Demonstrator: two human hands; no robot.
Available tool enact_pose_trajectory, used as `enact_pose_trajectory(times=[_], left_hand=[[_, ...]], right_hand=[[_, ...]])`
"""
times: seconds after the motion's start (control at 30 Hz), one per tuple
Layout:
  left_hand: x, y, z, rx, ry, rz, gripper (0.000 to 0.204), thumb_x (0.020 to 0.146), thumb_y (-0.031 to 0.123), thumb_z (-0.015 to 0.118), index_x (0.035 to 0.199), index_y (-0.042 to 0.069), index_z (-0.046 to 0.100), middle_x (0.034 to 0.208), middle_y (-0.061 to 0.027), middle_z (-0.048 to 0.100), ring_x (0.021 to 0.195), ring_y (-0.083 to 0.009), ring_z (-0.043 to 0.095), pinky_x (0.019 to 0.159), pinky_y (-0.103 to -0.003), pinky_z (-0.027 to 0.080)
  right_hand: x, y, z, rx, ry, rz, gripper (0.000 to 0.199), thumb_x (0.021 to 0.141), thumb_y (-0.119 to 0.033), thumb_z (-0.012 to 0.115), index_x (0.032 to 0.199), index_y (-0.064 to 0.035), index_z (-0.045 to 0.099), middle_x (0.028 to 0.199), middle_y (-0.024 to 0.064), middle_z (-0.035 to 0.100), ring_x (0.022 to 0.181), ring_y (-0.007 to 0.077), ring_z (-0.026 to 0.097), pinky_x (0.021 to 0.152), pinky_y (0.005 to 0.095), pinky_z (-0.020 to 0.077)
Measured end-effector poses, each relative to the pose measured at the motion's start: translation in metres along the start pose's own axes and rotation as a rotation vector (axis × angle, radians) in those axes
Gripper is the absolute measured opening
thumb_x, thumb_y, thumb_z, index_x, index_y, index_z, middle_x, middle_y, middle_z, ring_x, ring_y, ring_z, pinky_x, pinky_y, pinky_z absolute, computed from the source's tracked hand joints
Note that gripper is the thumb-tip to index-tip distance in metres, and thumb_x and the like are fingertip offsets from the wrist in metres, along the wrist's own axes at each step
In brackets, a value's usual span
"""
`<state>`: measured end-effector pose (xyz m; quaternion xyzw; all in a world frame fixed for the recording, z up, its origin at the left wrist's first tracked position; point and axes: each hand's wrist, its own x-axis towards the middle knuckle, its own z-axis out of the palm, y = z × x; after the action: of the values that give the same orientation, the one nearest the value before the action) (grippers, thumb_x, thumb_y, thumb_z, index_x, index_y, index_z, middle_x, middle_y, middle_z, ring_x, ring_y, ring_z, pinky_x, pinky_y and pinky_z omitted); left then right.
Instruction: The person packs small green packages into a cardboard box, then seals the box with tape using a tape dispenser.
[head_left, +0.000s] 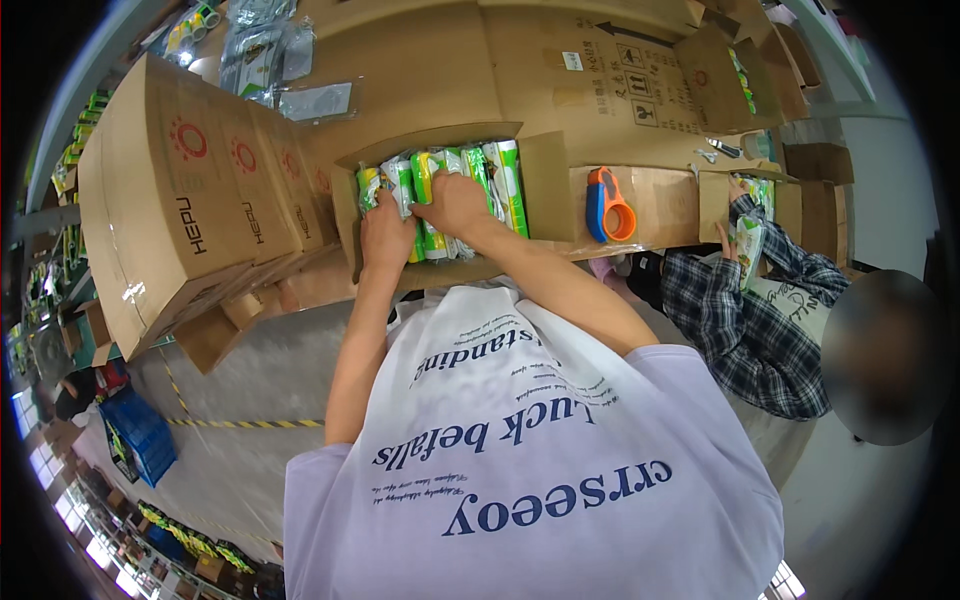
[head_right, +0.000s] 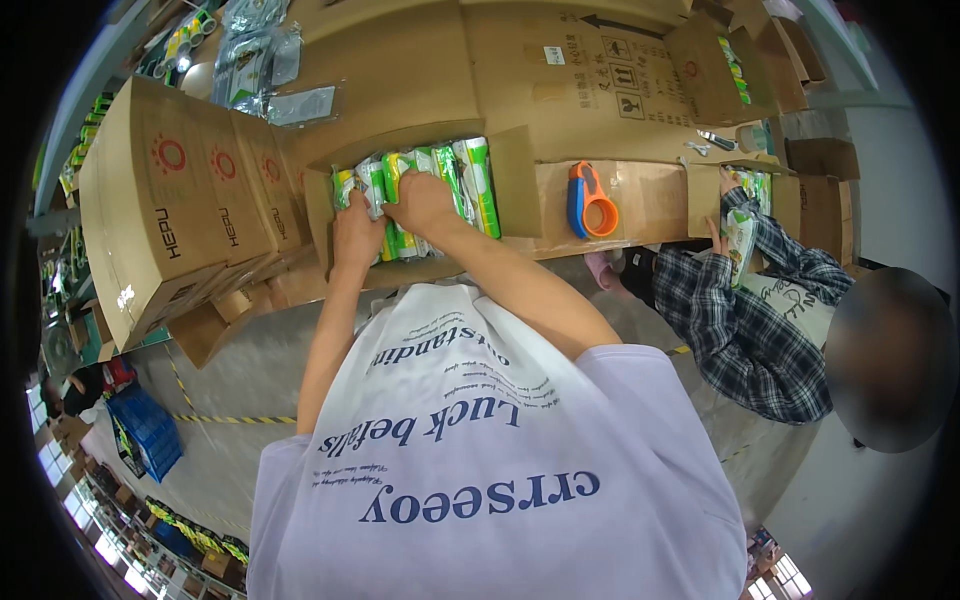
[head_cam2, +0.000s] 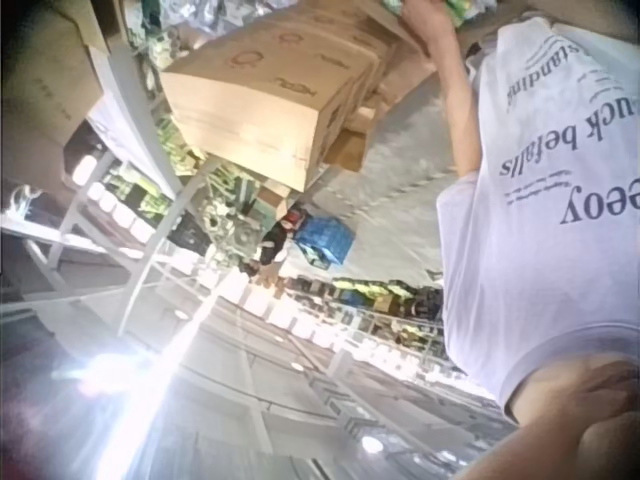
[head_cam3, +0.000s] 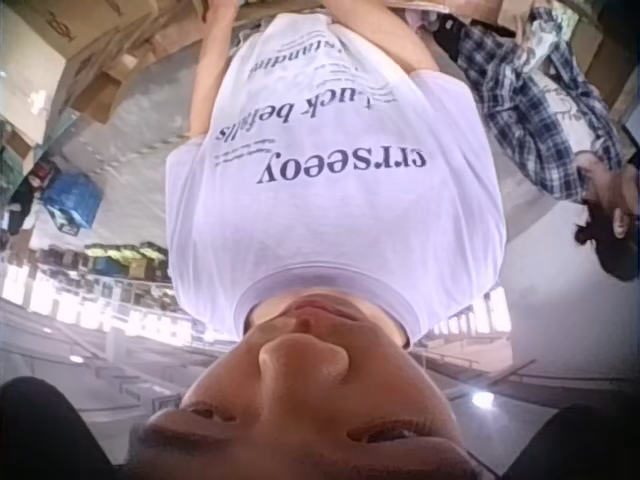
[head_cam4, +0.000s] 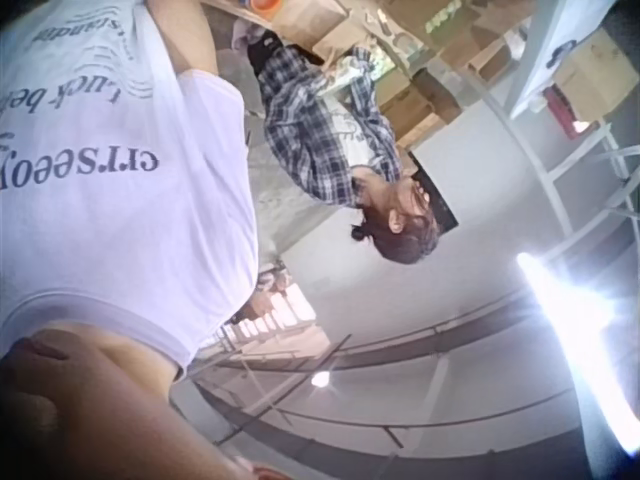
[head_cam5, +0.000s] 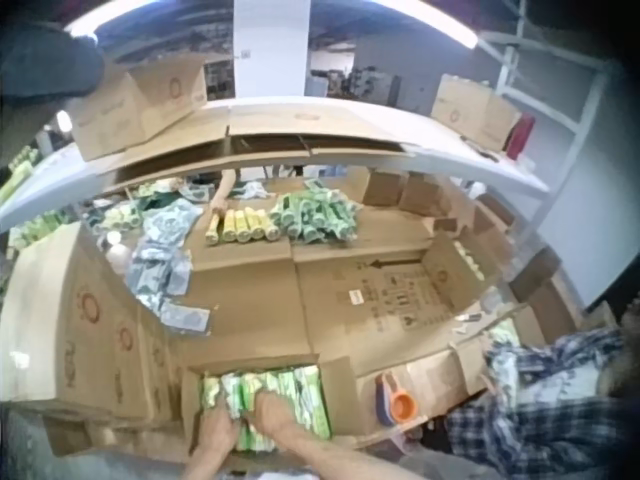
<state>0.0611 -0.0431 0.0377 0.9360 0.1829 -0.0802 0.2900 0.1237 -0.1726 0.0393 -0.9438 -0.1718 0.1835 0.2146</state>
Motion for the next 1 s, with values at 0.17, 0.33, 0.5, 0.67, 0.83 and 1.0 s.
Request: enact_pose_trajectory(times=[0.17,0.33,0.5,0.67,0.83,1.0], left_hand=[[0.000,-0.007,0.003,0.012,-0.036,0.022,0.037,0.080,0.015,0.071,0.103,-0.002,0.047,0.088,-0.0302,0.065,0.088,-0.0484,0.063,0.078,-0.054,0.050],[-0.020,0.000,-0.017,-0.037,-0.126,0.143,0.042,0.076,0.022,0.077,0.099,-0.001,0.051,0.091,-0.0251,0.065,0.088,-0.0427,0.064,0.076,-0.049,0.050],[-0.032,0.010,-0.010,0.139,-0.278,0.257,0.052,0.070,0.031,0.083,0.099,-0.002,0.054,0.099,-0.0245,0.065,0.092,-0.0417,0.064,0.078,-0.048,0.051],[-0.018,0.009,0.002,0.183,-0.363,0.225,0.048,0.070,0.028,0.083,0.096,-0.004,0.058,0.092,-0.0240,0.065,0.087,-0.0414,0.065,0.076,-0.047,0.052],[-0.020,0.011,0.009,0.222,-0.293,0.223,0.047,0.070,0.024,0.082,0.098,-0.005,0.060,0.088,-0.0239,0.066,0.086,-0.0393,0.067,0.075,-0.047,0.052],[-0.013,0.012,0.012,0.214,-0.286,0.201,0.044,0.070,0.024,0.082,0.095,-0.004,0.060,0.087,-0.0232,0.067,0.087,-0.0391,0.067,0.074,-0.047,0.053]], right_hand=[[-0.003,-0.003,-0.015,-0.137,-0.163,-0.065,0.065,0.075,-0.053,0.073,0.103,0.0043,0.061,0.098,0.0219,0.067,0.084,0.0320,0.069,0.070,0.0412,0.0554],[-0.016,0.005,-0.051,-0.296,-0.023,-0.334,0.089,0.067,-0.047,0.080,0.128,0.0075,0.045,0.131,0.0239,0.051,0.114,0.0334,0.056,0.080,0.0437,0.0525],[-0.004,0.031,-0.037,-0.453,0.028,-0.607,0.105,0.062,-0.041,0.084,0.141,0.0074,0.034,0.148,0.0198,0.036,0.132,0.0320,0.041,0.097,0.0422,0.0446],[-0.010,0.020,-0.034,-0.452,0.015,-0.600,0.104,0.064,-0.045,0.081,0.141,0.0060,0.035,0.150,0.0190,0.034,0.134,0.0316,0.039,0.098,0.0438,0.0433],[-0.011,0.017,-0.021,-0.501,-0.029,-0.554,0.099,0.069,-0.047,0.078,0.143,0.0035,0.036,0.154,0.0168,0.030,0.136,0.0307,0.037,0.100,0.0461,0.0412],[0.004,0.021,-0.012,-0.551,-0.001,-0.574,0.096,0.072,-0.047,0.075,0.144,0.0037,0.035,0.154,0.0181,0.030,0.138,0.0320,0.035,0.103,0.0504,0.0366]])
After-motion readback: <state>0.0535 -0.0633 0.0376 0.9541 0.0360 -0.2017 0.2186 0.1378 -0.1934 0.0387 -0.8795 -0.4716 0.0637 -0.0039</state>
